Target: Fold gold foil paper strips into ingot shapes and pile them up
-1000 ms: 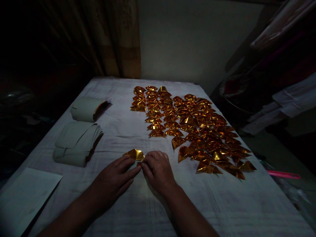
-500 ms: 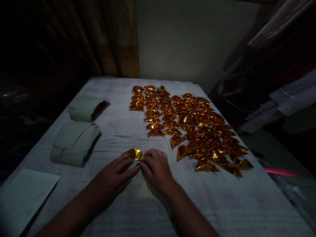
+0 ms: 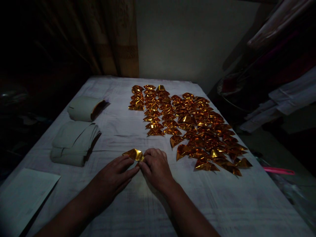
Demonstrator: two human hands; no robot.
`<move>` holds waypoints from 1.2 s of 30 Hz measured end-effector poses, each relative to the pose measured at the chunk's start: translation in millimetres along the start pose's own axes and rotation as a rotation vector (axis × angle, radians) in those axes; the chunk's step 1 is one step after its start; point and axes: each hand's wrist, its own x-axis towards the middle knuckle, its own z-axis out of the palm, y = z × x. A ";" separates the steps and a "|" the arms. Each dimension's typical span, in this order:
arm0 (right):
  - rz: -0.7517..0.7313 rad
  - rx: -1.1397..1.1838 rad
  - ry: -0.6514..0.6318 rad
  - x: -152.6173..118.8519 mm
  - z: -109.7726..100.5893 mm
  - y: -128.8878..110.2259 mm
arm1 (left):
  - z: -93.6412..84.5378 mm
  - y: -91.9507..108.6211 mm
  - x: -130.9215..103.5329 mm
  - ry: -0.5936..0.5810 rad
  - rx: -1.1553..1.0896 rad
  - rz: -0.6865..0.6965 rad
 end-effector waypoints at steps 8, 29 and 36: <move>0.041 -0.064 0.030 -0.7 5.4 -0.2 | -0.6 -0.2 1.6 0.030 0.022 0.017; 0.015 -0.040 -0.014 -1.0 -0.4 1.2 | -1.1 -11.7 -15.8 -0.093 -0.064 -0.015; 0.007 -0.061 -0.010 -0.5 0.4 -4.4 | -4.9 -9.9 -11.6 -0.118 -0.106 -0.010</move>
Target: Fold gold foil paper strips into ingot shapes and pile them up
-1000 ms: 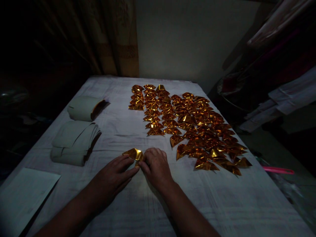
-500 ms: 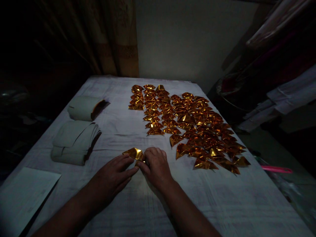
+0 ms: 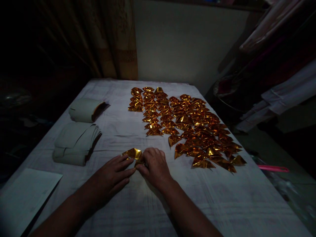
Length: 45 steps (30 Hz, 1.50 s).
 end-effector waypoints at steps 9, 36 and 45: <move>-0.112 0.008 0.064 -6.8 1.7 8.8 | -2.4 -16.2 -1.9 0.103 -0.209 -0.019; -0.163 -0.106 0.010 -9.3 -1.6 -13.6 | -7.8 -18.8 7.2 0.068 0.133 -0.114; -0.256 -0.185 0.092 -11.0 4.8 -8.8 | 0.4 -16.2 5.3 0.196 0.134 -0.064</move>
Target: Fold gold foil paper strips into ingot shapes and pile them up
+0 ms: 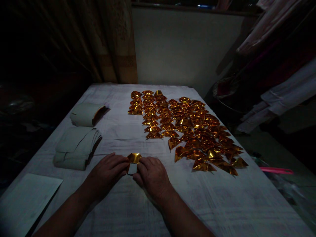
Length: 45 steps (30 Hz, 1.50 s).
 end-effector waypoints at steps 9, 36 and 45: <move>-0.008 0.068 0.061 -0.9 1.6 7.1 | 1.0 2.4 8.2 -0.008 -0.062 -0.055; 0.154 -0.067 0.047 9.8 12.9 2.5 | 19.9 8.0 26.1 0.011 0.040 -0.375; 0.144 -0.022 -0.268 7.1 8.3 -11.9 | 20.5 7.4 26.2 0.003 0.068 -0.385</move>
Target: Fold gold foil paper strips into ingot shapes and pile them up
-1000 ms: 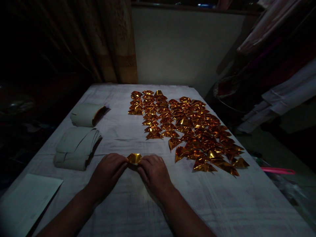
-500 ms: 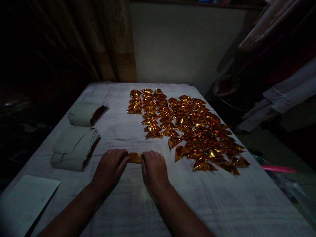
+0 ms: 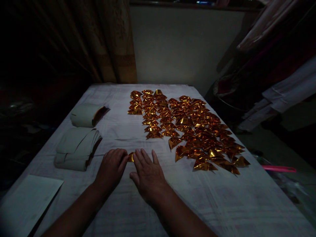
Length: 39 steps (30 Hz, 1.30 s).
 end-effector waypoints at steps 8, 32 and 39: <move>0.106 -0.063 -0.079 -16.1 -6.3 14.9 | -1.3 -1.8 0.1 0.022 0.001 0.049; 0.154 -0.050 0.057 -7.1 -6.1 10.1 | -17.7 5.4 2.2 -0.190 0.317 0.230; 0.082 0.002 0.211 6.5 -2.1 16.6 | -16.3 6.5 13.1 -0.252 0.296 0.270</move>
